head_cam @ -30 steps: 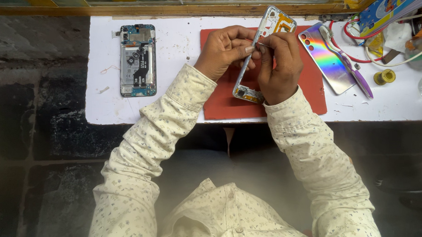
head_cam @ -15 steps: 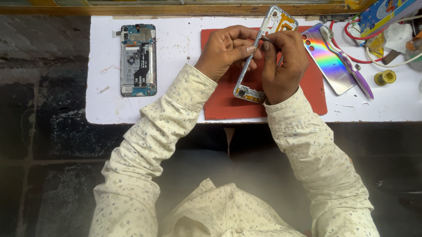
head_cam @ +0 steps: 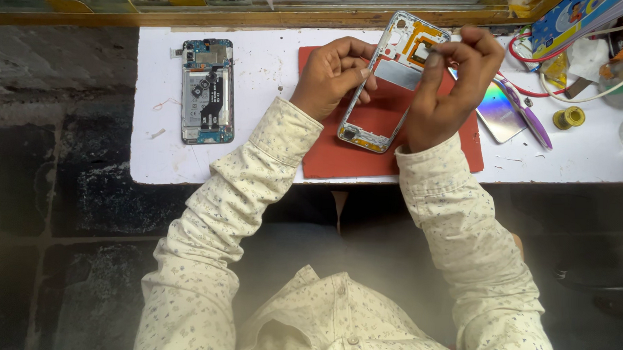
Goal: The person works on a disassembled smartphone midframe on a red mat, pressing and fitting small internal components into the frame by hand and repositioning the frame repeatedly. Near the end, the person uses a toothbrush to brush the frame and then holds it up while continuing to work on it.
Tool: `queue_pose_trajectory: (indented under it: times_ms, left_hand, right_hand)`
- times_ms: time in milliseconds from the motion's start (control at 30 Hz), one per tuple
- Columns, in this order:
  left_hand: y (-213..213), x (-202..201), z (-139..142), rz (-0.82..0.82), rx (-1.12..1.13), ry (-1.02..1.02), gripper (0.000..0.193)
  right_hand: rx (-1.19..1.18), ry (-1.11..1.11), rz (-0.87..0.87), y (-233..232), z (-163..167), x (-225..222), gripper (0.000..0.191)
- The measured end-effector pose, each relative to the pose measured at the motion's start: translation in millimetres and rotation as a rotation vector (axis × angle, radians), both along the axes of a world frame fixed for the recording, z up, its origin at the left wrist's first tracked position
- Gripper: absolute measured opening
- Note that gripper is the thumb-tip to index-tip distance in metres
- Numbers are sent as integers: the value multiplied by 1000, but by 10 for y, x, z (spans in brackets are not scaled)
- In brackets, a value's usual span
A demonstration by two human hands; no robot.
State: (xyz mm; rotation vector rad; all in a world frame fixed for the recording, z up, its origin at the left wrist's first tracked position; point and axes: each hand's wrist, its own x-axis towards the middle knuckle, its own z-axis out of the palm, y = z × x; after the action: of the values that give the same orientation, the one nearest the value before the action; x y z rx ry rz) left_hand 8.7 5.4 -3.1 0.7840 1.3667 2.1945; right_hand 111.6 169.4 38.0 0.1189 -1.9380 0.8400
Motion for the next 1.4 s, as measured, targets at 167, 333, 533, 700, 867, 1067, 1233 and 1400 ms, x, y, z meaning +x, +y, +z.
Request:
queue_pose_trajectory:
  times_ms: [167,333,533,700,867,1067,1233,1400]
  left_hand:
    - [19,71,40,215,-197,202,17]
    - [-13,168,144,402,-303,362,9]
    - [-54,236,259,525,-350,596,6]
    - [-74,290,336,590,-378,700,6]
    - [-97,329,399,666,-447,850,10]
    - [-95,342,433,737,-487,968,18]
    - [-91,327,424,761,-497,1057,22]
    - [-88,309,421,776,-475,1092,20]
  right_hand:
    - [-367,-121,299,137,-95,-164,9]
    - [-375,-99,286,130,-112,-124,9]
    - [-199,-55,186,9,-15,-28,8]
    - [-89,-22,123,-60,38,10,9]
    - [-13,-21,72,-96,80,53,12]
    - [56,16,68,-152,131,71,14]
    - [64,10,56,-187,152,71,14]
    - [-2,-22,60,-184,139,49,12]
